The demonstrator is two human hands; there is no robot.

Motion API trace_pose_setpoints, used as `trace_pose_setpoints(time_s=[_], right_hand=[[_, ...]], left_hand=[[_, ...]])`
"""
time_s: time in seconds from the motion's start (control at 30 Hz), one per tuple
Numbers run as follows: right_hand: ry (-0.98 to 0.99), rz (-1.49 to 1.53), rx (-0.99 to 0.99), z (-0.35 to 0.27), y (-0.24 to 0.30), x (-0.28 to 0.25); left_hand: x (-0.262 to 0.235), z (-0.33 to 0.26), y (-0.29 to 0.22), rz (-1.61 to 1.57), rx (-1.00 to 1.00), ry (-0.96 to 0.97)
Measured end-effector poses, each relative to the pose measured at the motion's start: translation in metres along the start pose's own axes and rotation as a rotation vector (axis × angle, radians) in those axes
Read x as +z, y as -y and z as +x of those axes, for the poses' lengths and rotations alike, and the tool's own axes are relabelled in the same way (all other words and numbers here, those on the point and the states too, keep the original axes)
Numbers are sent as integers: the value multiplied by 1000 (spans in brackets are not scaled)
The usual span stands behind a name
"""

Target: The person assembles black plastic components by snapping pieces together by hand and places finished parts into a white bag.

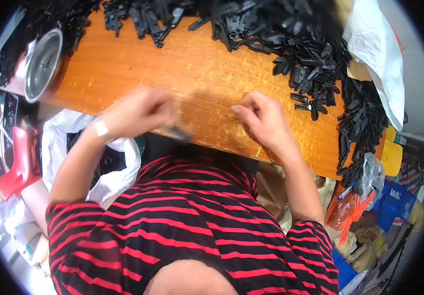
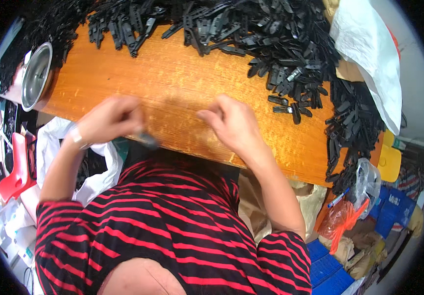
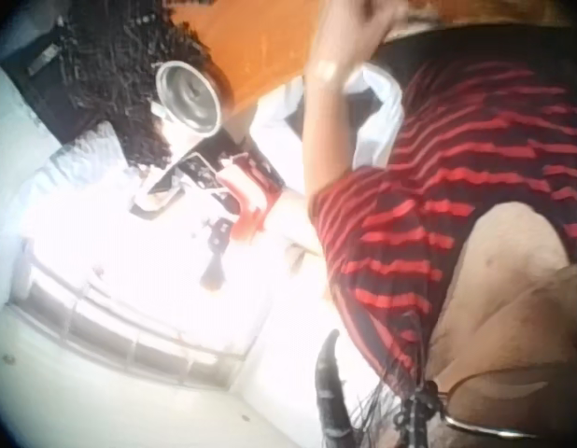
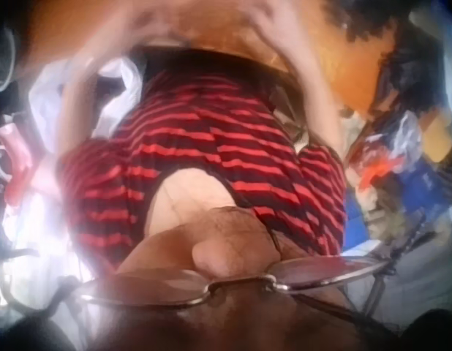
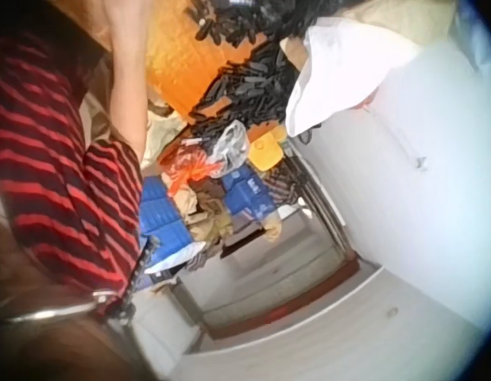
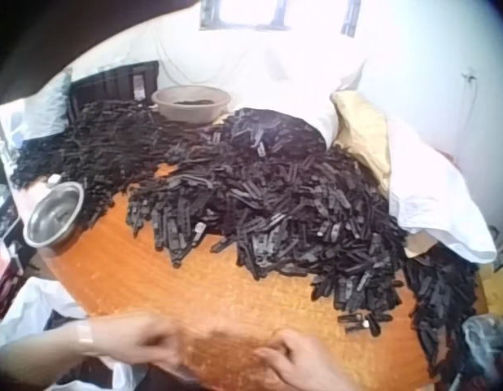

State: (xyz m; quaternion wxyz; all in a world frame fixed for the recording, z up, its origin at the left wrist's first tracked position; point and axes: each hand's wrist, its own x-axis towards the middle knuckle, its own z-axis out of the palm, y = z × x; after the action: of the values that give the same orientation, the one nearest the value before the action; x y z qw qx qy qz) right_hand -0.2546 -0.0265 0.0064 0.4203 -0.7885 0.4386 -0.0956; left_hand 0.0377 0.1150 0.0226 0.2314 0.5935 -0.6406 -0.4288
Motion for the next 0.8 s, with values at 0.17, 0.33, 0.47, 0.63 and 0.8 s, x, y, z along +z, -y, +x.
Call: trace_pose_setpoints(time_s=[0.17, 0.33, 0.47, 0.63, 0.8], right_hand=[[-541, -180, 53, -43, -55, -66], [-498, -620, 49, -40, -58, -79], [-463, -649, 5, -23, -57, -64], [-490, -600, -54, -13, -43, -48], [-504, -528, -147, -7, -40, -32]], left_hand=[[-64, -105, 14, 68, -187, -15], [-63, -61, 54, 427, -172, -645], [-57, 5, 79, 709, 4, -721], [-45, 53, 83, 564, 47, -791], [-16, 64, 62, 488, 108, -803]])
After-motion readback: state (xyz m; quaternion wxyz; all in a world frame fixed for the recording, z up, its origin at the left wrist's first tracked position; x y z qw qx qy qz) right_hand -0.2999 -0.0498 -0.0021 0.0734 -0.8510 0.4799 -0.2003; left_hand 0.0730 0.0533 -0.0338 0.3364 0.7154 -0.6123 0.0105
